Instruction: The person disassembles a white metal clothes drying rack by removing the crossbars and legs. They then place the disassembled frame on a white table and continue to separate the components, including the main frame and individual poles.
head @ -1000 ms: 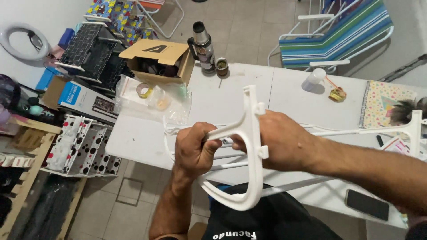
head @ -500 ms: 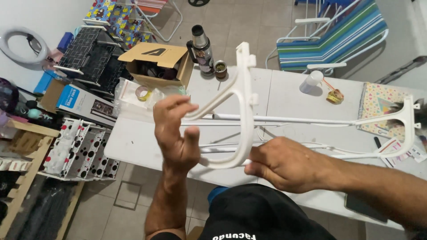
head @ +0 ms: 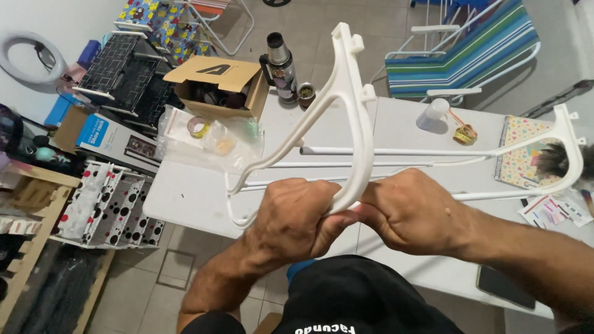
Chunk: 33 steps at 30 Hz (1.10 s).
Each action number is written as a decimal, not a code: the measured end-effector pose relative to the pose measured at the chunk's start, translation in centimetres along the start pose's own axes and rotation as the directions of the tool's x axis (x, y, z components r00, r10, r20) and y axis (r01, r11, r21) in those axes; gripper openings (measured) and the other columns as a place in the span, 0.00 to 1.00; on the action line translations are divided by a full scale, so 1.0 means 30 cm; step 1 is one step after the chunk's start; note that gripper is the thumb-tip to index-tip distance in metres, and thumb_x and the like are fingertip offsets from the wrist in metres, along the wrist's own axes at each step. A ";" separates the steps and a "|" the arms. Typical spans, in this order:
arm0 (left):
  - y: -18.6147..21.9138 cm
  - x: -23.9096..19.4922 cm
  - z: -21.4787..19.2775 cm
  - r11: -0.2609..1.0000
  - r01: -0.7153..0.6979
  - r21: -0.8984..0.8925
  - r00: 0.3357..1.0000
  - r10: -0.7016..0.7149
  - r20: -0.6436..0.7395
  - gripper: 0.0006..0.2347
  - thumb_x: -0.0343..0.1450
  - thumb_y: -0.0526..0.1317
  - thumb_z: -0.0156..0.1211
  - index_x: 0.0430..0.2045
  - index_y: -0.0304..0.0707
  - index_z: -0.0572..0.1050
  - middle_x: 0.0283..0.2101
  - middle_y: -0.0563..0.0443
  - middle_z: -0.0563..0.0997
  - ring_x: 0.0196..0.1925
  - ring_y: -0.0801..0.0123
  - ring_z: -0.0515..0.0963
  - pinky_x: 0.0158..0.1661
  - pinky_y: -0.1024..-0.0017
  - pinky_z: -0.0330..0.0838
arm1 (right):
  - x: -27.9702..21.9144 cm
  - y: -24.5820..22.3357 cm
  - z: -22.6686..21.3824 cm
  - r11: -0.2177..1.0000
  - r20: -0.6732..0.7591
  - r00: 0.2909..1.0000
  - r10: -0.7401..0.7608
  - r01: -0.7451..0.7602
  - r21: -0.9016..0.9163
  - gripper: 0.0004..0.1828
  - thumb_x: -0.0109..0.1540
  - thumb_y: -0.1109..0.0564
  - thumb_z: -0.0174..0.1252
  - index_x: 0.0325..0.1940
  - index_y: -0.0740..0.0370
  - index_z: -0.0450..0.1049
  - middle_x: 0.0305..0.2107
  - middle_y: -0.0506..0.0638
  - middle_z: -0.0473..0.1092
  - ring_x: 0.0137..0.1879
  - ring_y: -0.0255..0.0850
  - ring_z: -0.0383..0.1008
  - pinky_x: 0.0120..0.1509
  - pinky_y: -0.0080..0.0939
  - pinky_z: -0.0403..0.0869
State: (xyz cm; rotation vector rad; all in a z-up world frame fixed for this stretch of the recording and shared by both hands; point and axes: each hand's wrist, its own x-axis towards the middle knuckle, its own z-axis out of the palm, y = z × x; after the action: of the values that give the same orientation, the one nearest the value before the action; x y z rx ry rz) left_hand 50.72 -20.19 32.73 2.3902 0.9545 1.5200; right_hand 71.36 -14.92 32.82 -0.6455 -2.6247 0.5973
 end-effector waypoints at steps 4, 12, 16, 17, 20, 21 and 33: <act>-0.020 -0.022 0.019 0.996 0.091 0.026 0.996 -0.090 -0.026 0.16 0.76 0.52 0.46 0.27 0.41 0.74 0.11 0.54 0.66 0.12 0.60 0.74 0.17 0.71 0.71 | 0.013 -0.042 -0.018 0.965 -0.213 0.968 -0.133 0.077 -0.252 0.23 0.70 0.40 0.44 0.26 0.50 0.65 0.12 0.45 0.60 0.19 0.48 0.71 0.23 0.44 0.73; -0.051 -0.062 -0.064 0.883 0.457 -0.105 0.871 -0.468 -0.149 0.21 0.78 0.55 0.41 0.28 0.38 0.72 0.20 0.58 0.67 0.20 0.74 0.65 0.21 0.73 0.59 | -0.061 -0.029 -0.128 0.896 -0.238 0.928 -0.286 0.171 -0.409 0.26 0.69 0.40 0.32 0.27 0.55 0.67 0.17 0.46 0.58 0.20 0.47 0.61 0.25 0.49 0.60; -0.059 -0.050 -0.040 0.946 0.323 -0.035 0.943 -0.324 -0.073 0.21 0.77 0.54 0.44 0.28 0.35 0.73 0.23 0.54 0.73 0.21 0.70 0.71 0.23 0.72 0.64 | -0.028 -0.027 -0.091 0.929 -0.171 0.959 -0.228 0.161 -0.334 0.12 0.71 0.48 0.45 0.42 0.55 0.69 0.22 0.45 0.66 0.25 0.45 0.68 0.26 0.46 0.64; -0.078 -0.053 -0.030 0.947 0.319 -0.033 0.944 -0.321 -0.079 0.21 0.77 0.54 0.44 0.28 0.35 0.73 0.23 0.54 0.73 0.21 0.70 0.71 0.23 0.72 0.64 | -0.023 -0.014 -0.098 0.926 -0.169 0.958 -0.234 0.166 -0.339 0.12 0.71 0.48 0.45 0.42 0.55 0.69 0.22 0.45 0.66 0.25 0.45 0.68 0.26 0.46 0.64; -0.113 -0.082 -0.014 0.983 0.185 0.007 0.980 -0.184 -0.079 0.22 0.77 0.55 0.46 0.34 0.31 0.76 0.26 0.51 0.78 0.22 0.68 0.75 0.25 0.71 0.69 | -0.039 0.012 -0.099 0.955 -0.196 0.965 -0.174 0.116 -0.273 0.07 0.70 0.54 0.50 0.47 0.57 0.71 0.26 0.45 0.71 0.28 0.44 0.71 0.29 0.46 0.68; -0.124 -0.084 -0.017 0.990 0.133 0.056 0.989 -0.129 -0.077 0.21 0.78 0.54 0.43 0.36 0.34 0.76 0.29 0.51 0.78 0.25 0.66 0.75 0.29 0.68 0.69 | -0.051 0.028 -0.109 0.955 -0.214 0.970 -0.115 0.049 -0.292 0.09 0.69 0.52 0.51 0.50 0.56 0.72 0.32 0.46 0.74 0.32 0.46 0.75 0.34 0.47 0.71; -0.443 -0.420 0.103 0.852 0.518 0.079 0.856 -0.515 -0.053 0.23 0.78 0.59 0.37 0.37 0.39 0.72 0.27 0.54 0.71 0.27 0.66 0.70 0.28 0.65 0.64 | -0.154 0.184 -0.216 0.922 -0.488 0.873 -0.007 -0.183 -0.341 0.14 0.75 0.52 0.58 0.54 0.66 0.80 0.42 0.54 0.78 0.37 0.42 0.72 0.43 0.42 0.69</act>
State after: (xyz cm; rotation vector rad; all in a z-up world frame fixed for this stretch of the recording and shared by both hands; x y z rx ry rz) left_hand 44.08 -16.49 15.76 1.9270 1.5479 1.3214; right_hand 79.98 -10.80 34.47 -0.9023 -2.2443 -0.0670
